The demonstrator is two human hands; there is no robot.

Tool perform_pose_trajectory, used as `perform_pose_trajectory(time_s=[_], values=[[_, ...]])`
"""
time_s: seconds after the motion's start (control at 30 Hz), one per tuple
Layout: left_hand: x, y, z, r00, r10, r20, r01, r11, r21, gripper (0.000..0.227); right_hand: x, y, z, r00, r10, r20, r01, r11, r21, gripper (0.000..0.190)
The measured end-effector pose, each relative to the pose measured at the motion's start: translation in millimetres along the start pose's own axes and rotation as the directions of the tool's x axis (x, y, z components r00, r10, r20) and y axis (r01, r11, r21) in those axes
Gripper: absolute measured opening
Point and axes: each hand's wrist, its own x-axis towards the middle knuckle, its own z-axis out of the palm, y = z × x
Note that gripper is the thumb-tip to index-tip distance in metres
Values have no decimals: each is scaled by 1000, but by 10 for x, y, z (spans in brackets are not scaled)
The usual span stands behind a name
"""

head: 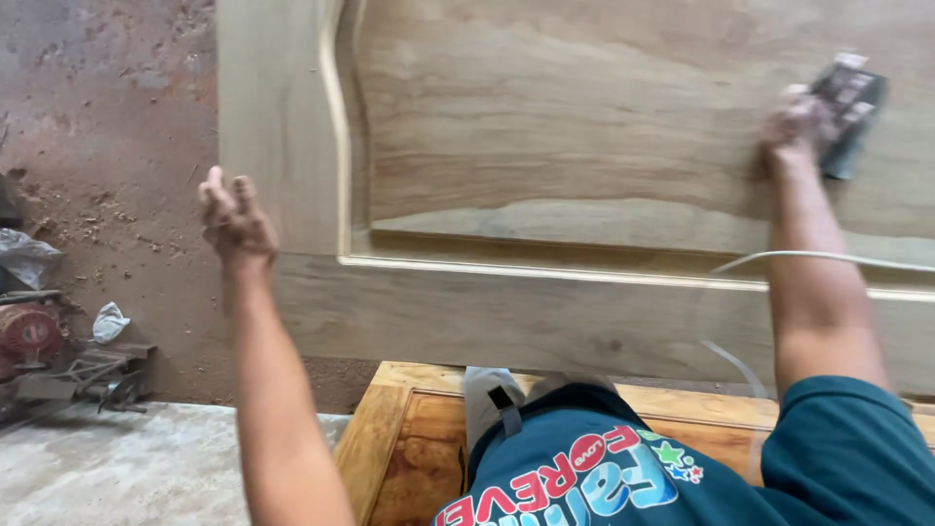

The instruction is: Sanding a wooden door with sandpaper.

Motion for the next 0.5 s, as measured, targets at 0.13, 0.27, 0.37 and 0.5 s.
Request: perform_pose_trajectory(time_s=[0.13, 0.27, 0.37, 0.5], values=[[307, -509, 454, 979, 110, -174, -62, 962, 265, 98, -750, -1244, -2602, 983, -181, -38, 183, 921, 345, 44], [265, -508, 399, 985, 109, -130, -84, 979, 188, 93, -1057, -2587, -4104, 908, -279, -313, 419, 626, 657, 37], [242, -382, 341, 985, 85, -147, -56, 980, 192, 94, -1370, -3141, -5221, 869, -363, -336, 486, 498, 719, 68], [178, -346, 317, 975, 139, -174, -100, 971, 217, 85, -1831, -3505, -5935, 822, -411, -396, 548, 377, 746, 66]])
